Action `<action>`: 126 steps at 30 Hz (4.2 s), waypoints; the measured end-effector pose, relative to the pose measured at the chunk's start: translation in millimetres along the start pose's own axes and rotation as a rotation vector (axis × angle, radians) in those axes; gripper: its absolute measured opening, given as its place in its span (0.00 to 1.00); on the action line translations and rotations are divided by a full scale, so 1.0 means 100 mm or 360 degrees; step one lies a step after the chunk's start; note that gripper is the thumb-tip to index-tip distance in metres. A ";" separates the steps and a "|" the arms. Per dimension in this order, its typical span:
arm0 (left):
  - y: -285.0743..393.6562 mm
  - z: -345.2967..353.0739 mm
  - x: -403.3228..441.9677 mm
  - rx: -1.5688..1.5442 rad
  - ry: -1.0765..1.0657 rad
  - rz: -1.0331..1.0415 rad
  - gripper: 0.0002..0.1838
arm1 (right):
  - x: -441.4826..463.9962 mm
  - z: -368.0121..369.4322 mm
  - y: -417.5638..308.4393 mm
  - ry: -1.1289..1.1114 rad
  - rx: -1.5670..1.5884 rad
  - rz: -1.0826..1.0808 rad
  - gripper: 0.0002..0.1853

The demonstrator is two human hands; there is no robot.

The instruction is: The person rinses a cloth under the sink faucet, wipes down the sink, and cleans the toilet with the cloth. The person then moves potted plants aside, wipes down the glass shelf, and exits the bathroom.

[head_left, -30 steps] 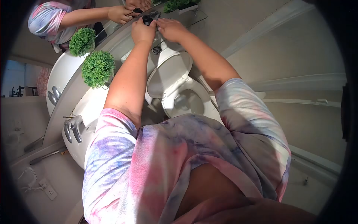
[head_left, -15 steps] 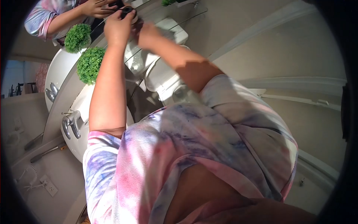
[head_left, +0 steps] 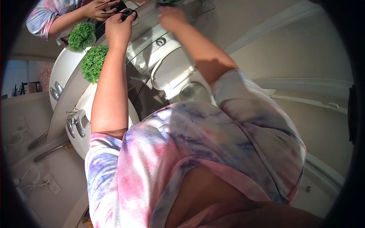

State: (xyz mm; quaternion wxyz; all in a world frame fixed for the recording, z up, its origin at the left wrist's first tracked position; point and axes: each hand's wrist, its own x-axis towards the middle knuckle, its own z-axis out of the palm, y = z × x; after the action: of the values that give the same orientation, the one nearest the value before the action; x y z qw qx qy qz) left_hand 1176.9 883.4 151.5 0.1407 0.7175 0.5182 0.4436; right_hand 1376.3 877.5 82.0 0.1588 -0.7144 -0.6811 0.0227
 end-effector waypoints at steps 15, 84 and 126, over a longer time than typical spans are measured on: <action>-0.20 0.69 0.10 -0.0089 -0.0211 -0.0093 0.21 | -0.55 0.07 0.93 0.0651 0.0288 -0.0652 0.16; -1.24 -0.95 -1.26 0.0535 -0.0160 -0.0010 0.41 | 0.44 -0.09 1.83 0.0416 0.1222 0.1289 0.18; -1.05 -1.00 -1.37 -0.0214 0.0022 -0.0601 0.27 | -0.34 1.35 0.08 0.0216 0.3211 0.1591 0.36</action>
State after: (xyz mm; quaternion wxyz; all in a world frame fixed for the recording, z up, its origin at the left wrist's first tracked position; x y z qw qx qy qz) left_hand 1024.4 782.8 71.5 0.2656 0.5935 0.6138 0.4478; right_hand 1348.3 870.2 -54.8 0.6732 -0.4518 0.0210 0.5850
